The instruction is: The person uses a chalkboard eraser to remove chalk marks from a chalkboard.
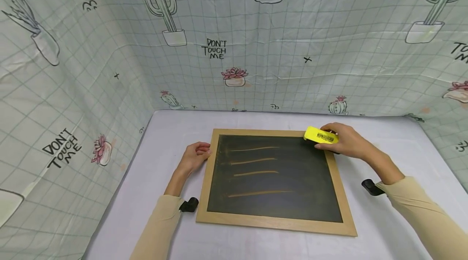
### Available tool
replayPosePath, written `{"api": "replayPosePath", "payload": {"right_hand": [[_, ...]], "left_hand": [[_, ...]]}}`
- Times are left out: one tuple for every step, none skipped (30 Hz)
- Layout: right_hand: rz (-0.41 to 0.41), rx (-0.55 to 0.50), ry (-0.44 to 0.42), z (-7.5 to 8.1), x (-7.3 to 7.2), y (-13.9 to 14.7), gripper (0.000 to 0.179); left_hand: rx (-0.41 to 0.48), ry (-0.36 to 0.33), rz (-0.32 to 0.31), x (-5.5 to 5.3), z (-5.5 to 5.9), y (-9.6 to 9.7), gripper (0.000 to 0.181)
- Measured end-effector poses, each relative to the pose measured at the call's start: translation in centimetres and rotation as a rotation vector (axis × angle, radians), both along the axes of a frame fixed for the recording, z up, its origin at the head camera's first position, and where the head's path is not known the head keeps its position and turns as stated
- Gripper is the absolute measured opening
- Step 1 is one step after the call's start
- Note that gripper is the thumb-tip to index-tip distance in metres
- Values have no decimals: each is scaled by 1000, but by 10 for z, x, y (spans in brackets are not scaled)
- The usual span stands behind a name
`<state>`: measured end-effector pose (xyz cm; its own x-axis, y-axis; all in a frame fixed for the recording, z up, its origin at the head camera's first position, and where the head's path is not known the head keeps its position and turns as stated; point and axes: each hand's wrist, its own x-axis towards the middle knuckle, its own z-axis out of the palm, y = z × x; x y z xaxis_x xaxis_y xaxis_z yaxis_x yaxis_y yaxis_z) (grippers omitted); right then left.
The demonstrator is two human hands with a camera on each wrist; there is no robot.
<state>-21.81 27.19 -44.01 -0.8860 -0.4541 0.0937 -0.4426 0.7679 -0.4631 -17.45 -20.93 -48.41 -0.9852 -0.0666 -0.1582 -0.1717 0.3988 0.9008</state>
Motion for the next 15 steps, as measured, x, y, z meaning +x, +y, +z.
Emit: {"api": "replayPosePath", "payload": {"right_hand": [[5,-3,-1,0,0,-2,61],[9,-7,-3,-1,-1,-4,61],[13,-10,-5,-1,-1,-6,61],[21,-10,-6,-2,-2,-8,61],[28,-11,-8,-2,-3,-10,61],[35,-12,-8,-3,-4,-11,61],[42,-12,-6,-4,-4,-13,60],[50,-12,-5,-4,-5,-15,60],[59,-10,-4,-5,-6,-16,60],[66,-10,-3,-6,-7,-18,59],[69,-14,-4,-7,-7,-20,58],[72,-15,-2,-8,-8,-21,58],[76,-17,-1,-8,-9,-23,57],[80,-20,-2,-9,-9,-25,57],[84,-22,-2,-10,-10,-26,57]], "left_hand": [[-1,3,-1,0,0,0,28],[-2,4,-1,0,0,0,28],[-4,7,-3,0,0,0,28],[-5,8,-4,0,0,0,27],[-8,11,-5,0,0,0,27],[-9,14,-7,0,-1,0,27],[-10,17,-10,0,-1,0,27],[-10,16,-10,0,-1,0,27],[-10,16,-11,0,-1,0,27],[-11,13,-10,0,-1,0,27],[-10,12,-10,0,-2,0,27],[-9,9,-8,1,-1,0,27],[-9,8,-8,1,-1,0,27],[-9,6,-7,1,-1,0,28],[-10,6,-6,1,-1,0,28]]}}
